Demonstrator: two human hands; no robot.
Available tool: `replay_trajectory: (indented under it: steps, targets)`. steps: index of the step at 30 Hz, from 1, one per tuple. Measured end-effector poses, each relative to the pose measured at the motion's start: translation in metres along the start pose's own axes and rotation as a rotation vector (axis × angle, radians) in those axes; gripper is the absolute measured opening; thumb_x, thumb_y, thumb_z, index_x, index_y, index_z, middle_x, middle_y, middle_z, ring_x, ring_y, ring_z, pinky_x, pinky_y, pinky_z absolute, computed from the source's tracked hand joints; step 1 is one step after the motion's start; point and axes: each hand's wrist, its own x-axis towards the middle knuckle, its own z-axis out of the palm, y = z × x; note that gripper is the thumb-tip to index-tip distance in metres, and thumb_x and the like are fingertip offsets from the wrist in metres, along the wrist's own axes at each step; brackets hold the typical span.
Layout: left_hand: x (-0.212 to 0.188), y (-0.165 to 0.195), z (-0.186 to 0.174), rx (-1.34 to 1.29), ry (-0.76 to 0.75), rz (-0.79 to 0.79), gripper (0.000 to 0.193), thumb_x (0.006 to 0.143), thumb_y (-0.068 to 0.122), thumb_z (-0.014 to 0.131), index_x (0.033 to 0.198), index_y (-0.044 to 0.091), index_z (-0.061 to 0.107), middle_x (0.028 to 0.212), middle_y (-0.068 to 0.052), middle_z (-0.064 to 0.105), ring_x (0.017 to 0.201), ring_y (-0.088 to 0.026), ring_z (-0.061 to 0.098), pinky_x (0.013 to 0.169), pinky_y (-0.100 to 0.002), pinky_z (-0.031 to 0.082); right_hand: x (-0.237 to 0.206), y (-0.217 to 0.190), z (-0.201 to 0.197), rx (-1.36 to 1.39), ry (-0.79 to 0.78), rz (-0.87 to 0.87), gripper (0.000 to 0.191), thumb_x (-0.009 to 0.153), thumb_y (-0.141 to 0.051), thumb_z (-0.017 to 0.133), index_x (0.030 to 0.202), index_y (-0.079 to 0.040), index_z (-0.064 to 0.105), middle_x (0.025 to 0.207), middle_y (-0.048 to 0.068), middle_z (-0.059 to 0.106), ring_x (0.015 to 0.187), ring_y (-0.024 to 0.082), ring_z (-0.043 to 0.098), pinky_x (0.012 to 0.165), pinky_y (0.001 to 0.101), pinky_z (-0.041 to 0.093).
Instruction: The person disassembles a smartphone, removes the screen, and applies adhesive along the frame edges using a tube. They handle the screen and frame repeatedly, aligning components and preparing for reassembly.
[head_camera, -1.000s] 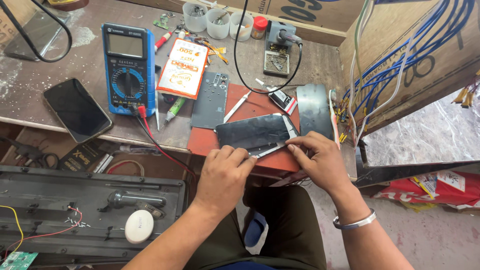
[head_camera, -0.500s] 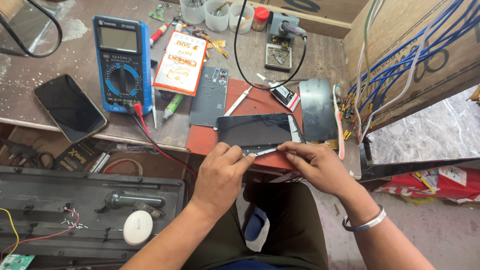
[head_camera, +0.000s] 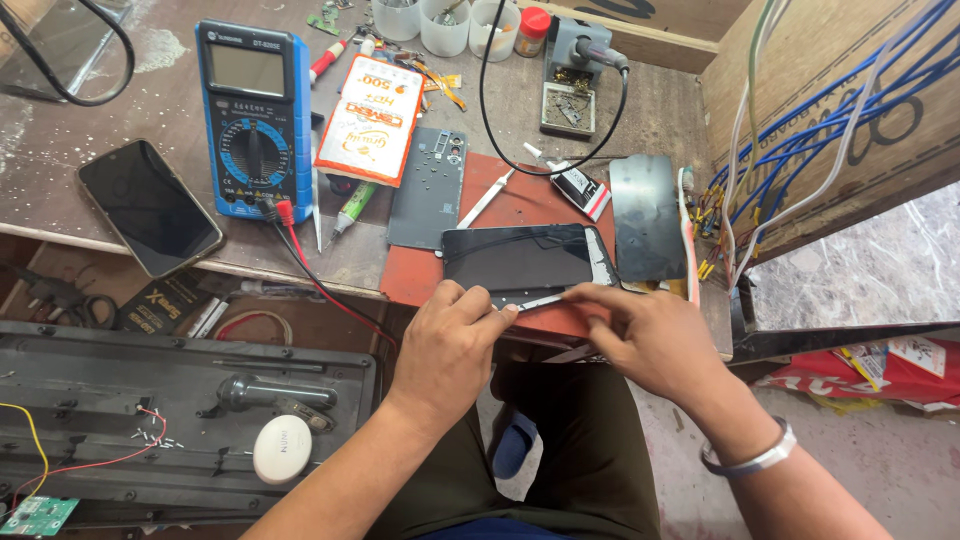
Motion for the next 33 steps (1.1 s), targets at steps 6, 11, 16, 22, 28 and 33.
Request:
replay_trajectory:
  steps: [6, 11, 16, 22, 28, 33]
  targets:
    - [0.0, 0.0, 0.0, 0.0, 0.006, 0.005, 0.024, 0.08, 0.002, 0.071, 0.103, 0.007, 0.079, 0.087, -0.003, 0.058, 0.087, -0.024, 0.056, 0.077, -0.037, 0.054, -0.009, -0.017, 0.019, -0.055, -0.004, 0.168, 0.038, 0.083, -0.03, 0.07, 0.121, -0.029, 0.07, 0.057, 0.007, 0.068, 0.054, 0.027, 0.068, 0.056, 0.0426, 0.053]
    - [-0.001, 0.003, -0.001, -0.003, -0.005, -0.015, 0.029, 0.076, 0.001, 0.071, 0.104, 0.007, 0.079, 0.087, -0.004, 0.06, 0.087, -0.026, 0.056, 0.076, -0.038, 0.054, -0.016, -0.035, 0.033, 0.069, 0.034, 0.11, 0.045, 0.077, -0.027, 0.071, 0.123, -0.029, 0.069, 0.056, 0.005, 0.068, 0.053, 0.029, 0.067, 0.056, 0.043, 0.053]
    - [0.0, 0.004, -0.002, -0.006, -0.004, -0.022, 0.029, 0.077, 0.001, 0.071, 0.104, 0.008, 0.079, 0.086, -0.004, 0.059, 0.087, -0.026, 0.056, 0.078, -0.038, 0.054, -0.016, -0.02, 0.015, -0.089, 0.055, 0.251, 0.038, 0.082, -0.025, 0.069, 0.118, -0.036, 0.073, 0.061, 0.004, 0.07, 0.058, 0.028, 0.07, 0.055, 0.0441, 0.053]
    - [0.004, 0.006, -0.005, -0.025, -0.01, -0.027, 0.024, 0.079, 0.002, 0.071, 0.102, 0.007, 0.078, 0.088, -0.005, 0.058, 0.088, -0.026, 0.056, 0.078, -0.039, 0.053, -0.029, -0.016, 0.017, 0.113, 0.265, 0.318, 0.014, 0.087, -0.028, 0.075, 0.096, -0.019, 0.078, 0.067, 0.004, 0.073, 0.058, 0.02, 0.07, 0.056, 0.038, 0.053]
    - [0.012, 0.0, -0.012, -0.012, -0.152, 0.135, 0.028, 0.084, 0.01, 0.068, 0.111, 0.008, 0.074, 0.088, -0.005, 0.055, 0.087, -0.026, 0.054, 0.075, -0.04, 0.046, -0.039, -0.001, 0.03, 0.396, 0.46, 0.163, 0.023, 0.088, -0.019, 0.079, 0.077, -0.001, 0.069, 0.078, 0.006, 0.075, 0.067, 0.014, 0.069, 0.061, 0.0312, 0.051]
    - [0.023, -0.004, -0.02, 0.113, -0.31, 0.266, 0.048, 0.079, 0.005, 0.061, 0.125, 0.011, 0.071, 0.095, -0.006, 0.054, 0.091, -0.025, 0.052, 0.075, -0.038, 0.042, -0.043, 0.018, 0.026, 0.374, 0.519, 0.1, 0.027, 0.093, -0.019, 0.076, 0.077, 0.001, 0.067, 0.091, 0.008, 0.075, 0.076, 0.016, 0.066, 0.067, 0.0307, 0.05]
